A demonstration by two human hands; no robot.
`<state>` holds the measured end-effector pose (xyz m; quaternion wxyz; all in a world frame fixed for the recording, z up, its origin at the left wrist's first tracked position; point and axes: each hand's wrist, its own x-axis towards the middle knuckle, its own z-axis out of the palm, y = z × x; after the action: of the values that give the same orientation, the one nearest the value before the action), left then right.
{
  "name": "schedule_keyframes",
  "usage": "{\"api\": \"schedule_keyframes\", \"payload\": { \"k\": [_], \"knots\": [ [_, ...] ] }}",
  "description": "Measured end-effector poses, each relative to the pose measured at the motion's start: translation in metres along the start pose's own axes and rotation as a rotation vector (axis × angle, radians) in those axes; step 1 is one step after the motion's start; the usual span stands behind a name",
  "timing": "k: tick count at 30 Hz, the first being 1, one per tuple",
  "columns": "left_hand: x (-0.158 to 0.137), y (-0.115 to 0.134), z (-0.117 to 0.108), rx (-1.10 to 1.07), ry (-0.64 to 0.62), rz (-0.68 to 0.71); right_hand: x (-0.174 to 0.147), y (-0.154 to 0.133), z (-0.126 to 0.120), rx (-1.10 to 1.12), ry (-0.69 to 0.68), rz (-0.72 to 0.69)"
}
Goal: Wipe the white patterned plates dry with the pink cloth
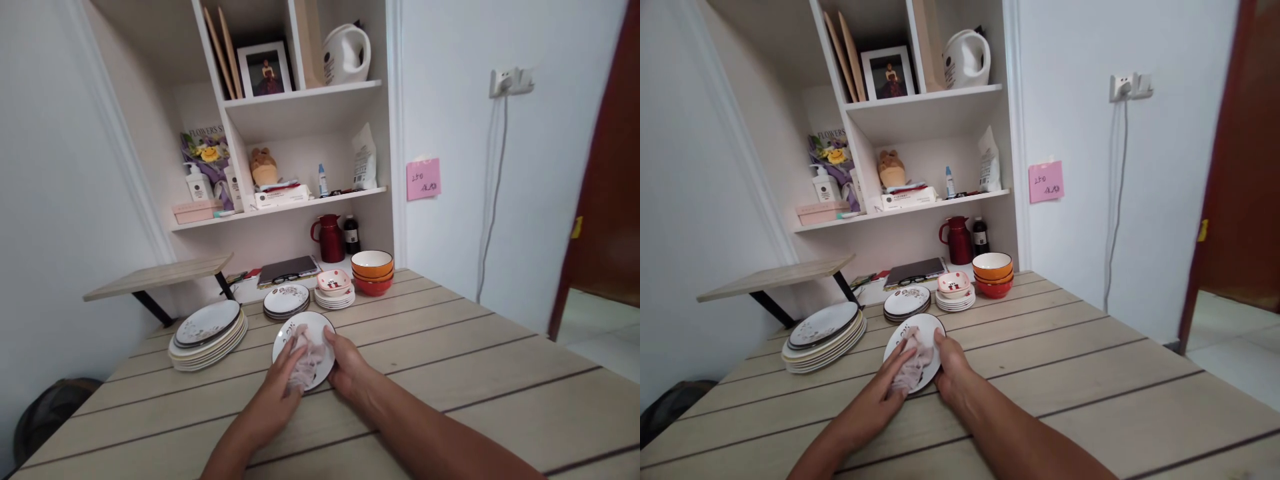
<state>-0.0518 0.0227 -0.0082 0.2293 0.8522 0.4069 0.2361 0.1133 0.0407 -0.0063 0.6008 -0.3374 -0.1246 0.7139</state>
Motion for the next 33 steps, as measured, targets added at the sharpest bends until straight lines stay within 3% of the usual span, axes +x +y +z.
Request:
{"api": "schedule_keyframes", "payload": {
  "k": [4,13,20,28,33],
  "knots": [
    [0.003,-0.005,-0.004,-0.079,0.019,0.003,0.001,0.001,-0.001,-0.033,-0.008,0.0],
    [0.013,-0.024,0.004,0.052,0.143,0.067,0.005,-0.011,-0.01,-0.175,0.03,-0.127],
    [0.01,-0.014,0.0,0.085,0.112,0.026,0.005,-0.015,-0.011,-0.167,0.03,-0.05],
    [0.009,-0.012,-0.003,0.065,0.083,0.079,0.006,-0.017,-0.01,-0.206,0.086,-0.08],
    [0.009,-0.008,-0.001,0.232,0.124,0.137,0.004,-0.019,-0.011,-0.212,0.063,-0.046]
  ]
}}
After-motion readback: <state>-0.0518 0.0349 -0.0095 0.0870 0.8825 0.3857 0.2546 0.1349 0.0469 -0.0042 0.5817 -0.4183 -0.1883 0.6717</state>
